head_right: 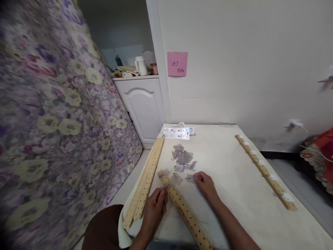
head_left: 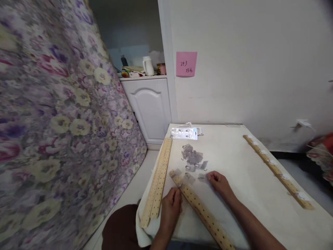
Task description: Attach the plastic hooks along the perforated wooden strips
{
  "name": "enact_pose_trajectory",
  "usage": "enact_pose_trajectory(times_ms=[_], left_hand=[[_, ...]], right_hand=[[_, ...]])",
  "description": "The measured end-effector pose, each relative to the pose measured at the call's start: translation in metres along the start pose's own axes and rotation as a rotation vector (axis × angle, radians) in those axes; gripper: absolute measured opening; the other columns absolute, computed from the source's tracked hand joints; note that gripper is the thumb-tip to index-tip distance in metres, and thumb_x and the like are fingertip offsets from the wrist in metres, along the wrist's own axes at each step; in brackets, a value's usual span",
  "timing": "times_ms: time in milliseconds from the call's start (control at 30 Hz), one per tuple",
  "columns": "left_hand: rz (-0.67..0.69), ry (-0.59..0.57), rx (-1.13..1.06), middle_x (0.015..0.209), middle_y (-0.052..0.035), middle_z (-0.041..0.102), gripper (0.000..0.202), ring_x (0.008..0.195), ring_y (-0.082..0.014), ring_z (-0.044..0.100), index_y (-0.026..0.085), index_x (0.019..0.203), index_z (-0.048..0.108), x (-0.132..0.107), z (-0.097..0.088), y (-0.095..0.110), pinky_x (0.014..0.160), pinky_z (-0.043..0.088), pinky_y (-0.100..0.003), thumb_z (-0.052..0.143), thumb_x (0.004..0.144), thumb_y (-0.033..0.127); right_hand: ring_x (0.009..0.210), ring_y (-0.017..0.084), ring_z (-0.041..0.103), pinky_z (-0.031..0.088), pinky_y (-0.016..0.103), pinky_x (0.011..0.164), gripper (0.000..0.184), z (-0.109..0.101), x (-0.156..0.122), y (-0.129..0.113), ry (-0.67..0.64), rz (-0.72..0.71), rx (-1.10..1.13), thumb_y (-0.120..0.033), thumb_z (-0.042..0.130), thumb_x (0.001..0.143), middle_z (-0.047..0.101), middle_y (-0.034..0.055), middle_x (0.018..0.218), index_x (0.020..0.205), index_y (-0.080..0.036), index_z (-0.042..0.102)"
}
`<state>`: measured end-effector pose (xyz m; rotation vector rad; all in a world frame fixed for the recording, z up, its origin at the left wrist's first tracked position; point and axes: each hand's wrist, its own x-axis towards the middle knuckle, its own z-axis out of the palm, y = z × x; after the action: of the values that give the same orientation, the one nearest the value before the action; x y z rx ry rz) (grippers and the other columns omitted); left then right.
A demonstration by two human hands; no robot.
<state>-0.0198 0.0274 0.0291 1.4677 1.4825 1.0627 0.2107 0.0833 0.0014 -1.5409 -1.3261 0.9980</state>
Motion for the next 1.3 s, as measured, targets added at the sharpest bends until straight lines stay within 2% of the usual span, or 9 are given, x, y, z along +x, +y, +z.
enact_pose_trajectory(times_ms=[200, 333, 433, 533, 667, 933, 1167, 1300], left_hand=[[0.015, 0.002, -0.015, 0.050, 0.0086, 0.043, 0.033, 0.038, -0.0077, 0.042, 0.020, 0.068, 0.047, -0.001, 0.003, -0.001, 0.043, 0.032, -0.019, 0.041, 0.089, 0.044], [0.024, 0.030, 0.031, 0.052, 0.0076, 0.046, 0.031, 0.041, -0.0081, 0.044, 0.019, 0.072, 0.051, -0.003, 0.002, -0.005, 0.046, 0.033, -0.019, 0.040, 0.090, 0.042], [0.054, 0.089, 0.101, 0.056, 0.0052, 0.051, 0.025, 0.050, -0.0103, 0.048, 0.019, 0.077, 0.056, -0.012, 0.004, -0.004, 0.051, 0.036, -0.020, 0.044, 0.089, 0.038], [0.096, 0.154, 0.175, 0.071, 0.0008, 0.059, 0.020, 0.065, -0.0138, 0.055, 0.019, 0.088, 0.060, -0.028, 0.009, -0.004, 0.061, 0.042, -0.023, 0.047, 0.087, 0.034], [0.145, 0.146, 0.241, 0.083, -0.0021, 0.059, 0.021, 0.073, -0.0154, 0.057, 0.021, 0.101, 0.061, -0.042, 0.017, -0.009, 0.067, 0.045, -0.025, 0.047, 0.089, 0.031], [0.268, 0.105, 0.311, 0.091, -0.0050, 0.061, 0.027, 0.087, -0.0171, 0.059, 0.021, 0.114, 0.058, -0.044, 0.020, -0.019, 0.077, 0.049, -0.028, 0.044, 0.091, 0.023], [0.303, 0.079, 0.307, 0.098, -0.0069, 0.060, 0.031, 0.093, -0.0171, 0.058, 0.021, 0.119, 0.056, -0.044, 0.022, -0.017, 0.083, 0.050, -0.031, 0.041, 0.091, 0.019], [0.309, 0.073, 0.315, 0.099, -0.0073, 0.061, 0.031, 0.095, -0.0167, 0.058, 0.020, 0.119, 0.056, -0.043, 0.022, -0.015, 0.084, 0.051, -0.031, 0.041, 0.092, 0.018]], right_hand=[[0.044, 0.007, 0.039, 0.030, 0.020, 0.042, 0.028, -0.011, -0.006, -0.005, -0.161, -0.009, 0.183, -0.044, 0.058, 0.072, 0.049, -0.0053, 0.055, 0.075, -0.017, 0.058], [0.036, 0.004, 0.032, 0.023, 0.018, 0.036, 0.029, 0.004, -0.008, -0.012, -0.340, 0.010, 0.369, -0.045, 0.060, 0.075, 0.046, -0.0081, 0.051, 0.076, -0.017, 0.056], [0.032, 0.004, 0.034, 0.024, 0.018, 0.032, 0.029, 0.020, -0.010, -0.015, -0.459, 0.021, 0.347, -0.045, 0.061, 0.075, 0.048, -0.0082, 0.052, 0.077, -0.017, 0.056], [0.032, 0.005, 0.036, 0.028, 0.017, 0.032, 0.026, 0.030, -0.015, -0.016, -0.522, 0.015, 0.268, -0.043, 0.060, 0.076, 0.046, -0.0092, 0.048, 0.078, -0.017, 0.057], [0.034, 0.005, 0.038, 0.030, 0.018, 0.034, 0.019, 0.033, -0.018, -0.016, -0.501, 0.001, 0.168, -0.037, 0.056, 0.077, 0.046, -0.0089, 0.049, 0.078, -0.018, 0.058], [0.047, 0.011, 0.050, 0.040, 0.021, 0.046, 0.015, 0.035, -0.018, -0.016, -0.422, -0.102, -0.044, -0.027, 0.051, 0.077, 0.058, -0.0025, 0.060, 0.080, -0.017, 0.062], [0.064, 0.016, 0.058, 0.043, 0.025, 0.062, 0.017, 0.036, -0.017, -0.016, -0.393, -0.188, -0.119, -0.025, 0.051, 0.077, 0.065, 0.0010, 0.068, 0.082, -0.017, 0.065], [0.069, 0.017, 0.060, 0.044, 0.026, 0.066, 0.017, 0.036, -0.016, -0.018, -0.415, -0.196, -0.100, -0.024, 0.051, 0.078, 0.067, 0.0018, 0.072, 0.082, -0.018, 0.066]])
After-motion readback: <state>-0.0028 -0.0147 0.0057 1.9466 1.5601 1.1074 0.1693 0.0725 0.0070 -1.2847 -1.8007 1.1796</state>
